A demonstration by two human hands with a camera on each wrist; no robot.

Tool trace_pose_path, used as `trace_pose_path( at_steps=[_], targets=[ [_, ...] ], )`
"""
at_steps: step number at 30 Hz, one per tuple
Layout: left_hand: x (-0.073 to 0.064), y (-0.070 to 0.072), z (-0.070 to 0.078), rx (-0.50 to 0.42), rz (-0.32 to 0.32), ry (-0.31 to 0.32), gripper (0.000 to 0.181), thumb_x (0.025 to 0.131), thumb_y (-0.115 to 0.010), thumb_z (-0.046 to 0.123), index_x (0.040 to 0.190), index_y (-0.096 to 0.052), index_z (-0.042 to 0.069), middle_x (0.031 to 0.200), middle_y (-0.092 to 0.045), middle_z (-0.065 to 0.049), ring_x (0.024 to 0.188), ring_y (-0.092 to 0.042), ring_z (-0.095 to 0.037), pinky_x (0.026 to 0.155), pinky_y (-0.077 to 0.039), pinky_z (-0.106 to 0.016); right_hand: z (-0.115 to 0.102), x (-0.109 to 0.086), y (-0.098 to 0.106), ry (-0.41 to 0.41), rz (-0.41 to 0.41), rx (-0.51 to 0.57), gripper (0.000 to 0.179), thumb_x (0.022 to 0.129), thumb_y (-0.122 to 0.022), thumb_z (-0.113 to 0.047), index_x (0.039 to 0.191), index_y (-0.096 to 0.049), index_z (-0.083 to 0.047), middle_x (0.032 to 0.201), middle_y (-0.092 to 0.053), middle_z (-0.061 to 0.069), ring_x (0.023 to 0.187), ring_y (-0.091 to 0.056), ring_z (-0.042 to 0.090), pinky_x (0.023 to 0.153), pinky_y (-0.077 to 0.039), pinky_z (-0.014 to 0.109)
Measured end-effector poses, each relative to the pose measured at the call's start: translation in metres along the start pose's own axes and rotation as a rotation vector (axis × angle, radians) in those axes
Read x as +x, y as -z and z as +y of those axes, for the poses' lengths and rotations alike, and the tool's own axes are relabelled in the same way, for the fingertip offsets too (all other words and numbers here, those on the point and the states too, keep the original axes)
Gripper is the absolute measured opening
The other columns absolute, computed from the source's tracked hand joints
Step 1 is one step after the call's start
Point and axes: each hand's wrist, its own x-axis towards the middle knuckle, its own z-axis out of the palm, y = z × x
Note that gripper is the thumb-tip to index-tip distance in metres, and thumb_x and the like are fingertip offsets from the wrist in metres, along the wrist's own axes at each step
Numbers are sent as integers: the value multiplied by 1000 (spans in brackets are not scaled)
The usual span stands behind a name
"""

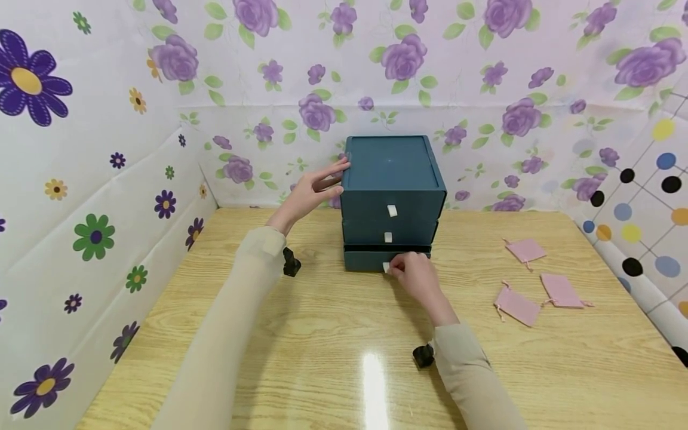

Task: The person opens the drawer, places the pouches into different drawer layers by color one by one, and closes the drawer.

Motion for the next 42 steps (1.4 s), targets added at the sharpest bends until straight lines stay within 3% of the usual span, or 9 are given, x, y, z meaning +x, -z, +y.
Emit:
trace_pose_path(
  at_steps=[9, 18, 27, 42],
  targets=[
    [0, 1, -2, -7, 2, -3, 56, 100, -56, 11, 153, -38, 9, 166, -23, -3, 149, -33, -32, 117, -39, -45, -7, -14, 4, 0, -31, -26, 7, 85, -78, -16, 85, -79, -9, 82, -76, 5, 67, -62, 13, 62, -54, 30],
    [2, 2, -2, -17, 3, 12, 57, 99, -58, 12, 153, -38, 10, 166, -24, 0, 149, -34, -28, 117, -41, -42, -10, -29, 7, 30, -38, -13, 5, 85, -78, -15, 83, -80, -10, 81, -77, 3, 70, -67, 14, 66, -57, 32],
    [2, 2, -3, -20, -3, 11, 57, 100, -57, 12, 153, -38, 10, 166, -24, 0, 150, -33, -29, 117, -41, -42, -13, -42, 9, -4, -88, -31, 5, 86, -77, -16, 85, -80, -12, 82, -77, 1, 70, -64, 12, 65, -55, 29],
    [3, 1, -4, -13, -3, 3, 57, 100, -57, 11, 153, -38, 9, 166, -23, -1, 149, -33, -31, 117, -40, -44, -15, -65, 11, 55, -69, -58, 6, 84, -79, -17, 80, -80, -13, 77, -76, -3, 68, -64, 10, 63, -55, 27]
  ],
)
